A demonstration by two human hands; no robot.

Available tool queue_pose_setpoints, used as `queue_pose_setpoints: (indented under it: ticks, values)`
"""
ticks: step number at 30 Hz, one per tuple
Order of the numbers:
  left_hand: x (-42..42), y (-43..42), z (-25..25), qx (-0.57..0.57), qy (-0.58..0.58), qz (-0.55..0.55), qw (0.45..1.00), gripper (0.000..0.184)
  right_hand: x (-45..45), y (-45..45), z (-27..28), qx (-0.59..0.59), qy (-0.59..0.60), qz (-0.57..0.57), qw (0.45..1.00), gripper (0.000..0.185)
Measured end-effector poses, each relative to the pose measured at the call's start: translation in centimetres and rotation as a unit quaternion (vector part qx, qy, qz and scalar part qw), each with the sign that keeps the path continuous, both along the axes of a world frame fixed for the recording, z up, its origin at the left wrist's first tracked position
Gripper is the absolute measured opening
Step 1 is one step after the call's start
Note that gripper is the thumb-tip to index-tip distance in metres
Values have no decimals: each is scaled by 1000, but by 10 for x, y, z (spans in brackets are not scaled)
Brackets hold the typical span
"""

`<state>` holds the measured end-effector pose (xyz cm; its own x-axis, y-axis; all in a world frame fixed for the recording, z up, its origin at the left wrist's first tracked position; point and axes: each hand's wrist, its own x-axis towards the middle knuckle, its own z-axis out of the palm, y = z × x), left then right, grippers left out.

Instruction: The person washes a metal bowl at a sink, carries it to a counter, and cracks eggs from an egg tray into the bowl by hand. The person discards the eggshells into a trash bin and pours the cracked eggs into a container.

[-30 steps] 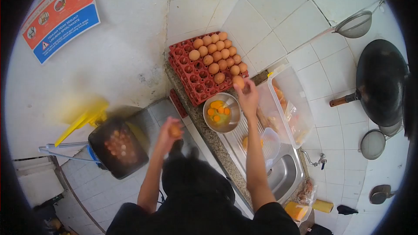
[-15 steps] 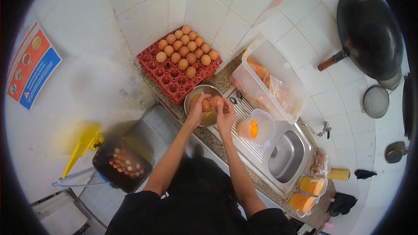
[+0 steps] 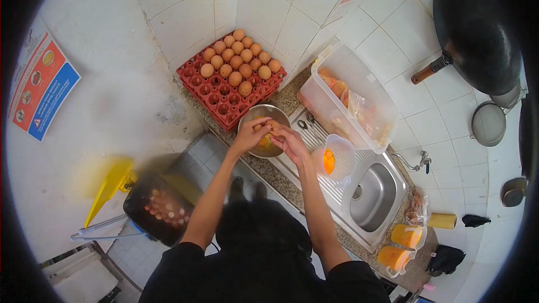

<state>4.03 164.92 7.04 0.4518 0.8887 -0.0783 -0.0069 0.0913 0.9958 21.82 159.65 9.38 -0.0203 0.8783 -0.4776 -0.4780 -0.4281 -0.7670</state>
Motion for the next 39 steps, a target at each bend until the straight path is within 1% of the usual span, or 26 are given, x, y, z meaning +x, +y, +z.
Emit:
queue_pose_setpoints:
  ticks: [2,5,8,10,11,13,14,17,20,23,24,26,27,28,29,31,32,34,35,36,37,38,39]
  values:
    - [-4,4,6,42,53,8,998,33,-1,2,4,2,-52,8,999,38]
    - [-6,5,16,128,116,45,984,31,3,7,0,8,-83,29,996,40]
    - [-6,8,16,140,89,34,986,29,10,9,-8,30,-163,82,983,45]
    - [-7,7,19,151,95,30,984,28,10,10,-15,102,-270,88,953,46]
    - [-8,6,22,156,98,27,982,28,9,9,-14,137,-322,90,933,47]
    - [-8,5,25,174,115,30,977,28,11,7,-11,204,-444,93,867,49]
    - [-9,5,25,183,123,32,975,27,10,5,-6,236,-502,94,827,49]
    - [-6,0,34,197,139,49,969,27,3,4,15,366,-617,70,693,48]
    - [-4,-2,35,167,144,89,971,27,0,0,23,375,-658,80,648,47]
    - [-4,-7,37,135,131,138,972,27,-6,-6,34,354,-628,28,693,42]
    - [-4,-8,38,52,88,137,985,27,-6,-6,25,312,-570,-21,760,40]
    - [-5,-11,42,-114,-4,138,984,28,-7,-6,2,215,-436,-112,867,35]
    - [-7,-14,47,-133,-56,135,980,28,-8,-8,1,174,-300,-140,928,35]
    - [-12,-19,52,-152,-107,138,973,29,-8,-11,1,123,-156,-158,967,37]
    - [-20,-24,57,-169,-156,149,962,30,-13,-13,1,60,-7,-165,984,39]
    - [-43,-37,69,-216,-205,192,935,30,-32,-13,2,85,59,-102,989,44]
    - [-64,-49,80,-199,-195,234,932,31,-52,-13,1,89,97,-66,989,47]
    - [-105,-74,99,-166,-169,308,922,33,-103,-15,-4,87,90,30,992,46]
    - [-127,-88,92,-125,-106,389,907,32,-124,-16,-2,95,85,69,989,46]
    - [-153,-105,80,-83,-42,456,885,32,-157,-19,2,124,31,121,984,43]
    - [-177,-123,69,-43,22,508,860,32,-192,-26,3,125,-49,176,975,42]
    - [-207,-144,58,-42,103,552,826,24,-225,-34,3,126,-132,221,958,42]
    - [-239,-165,26,34,157,581,798,28,-255,-43,-22,205,-176,278,922,43]
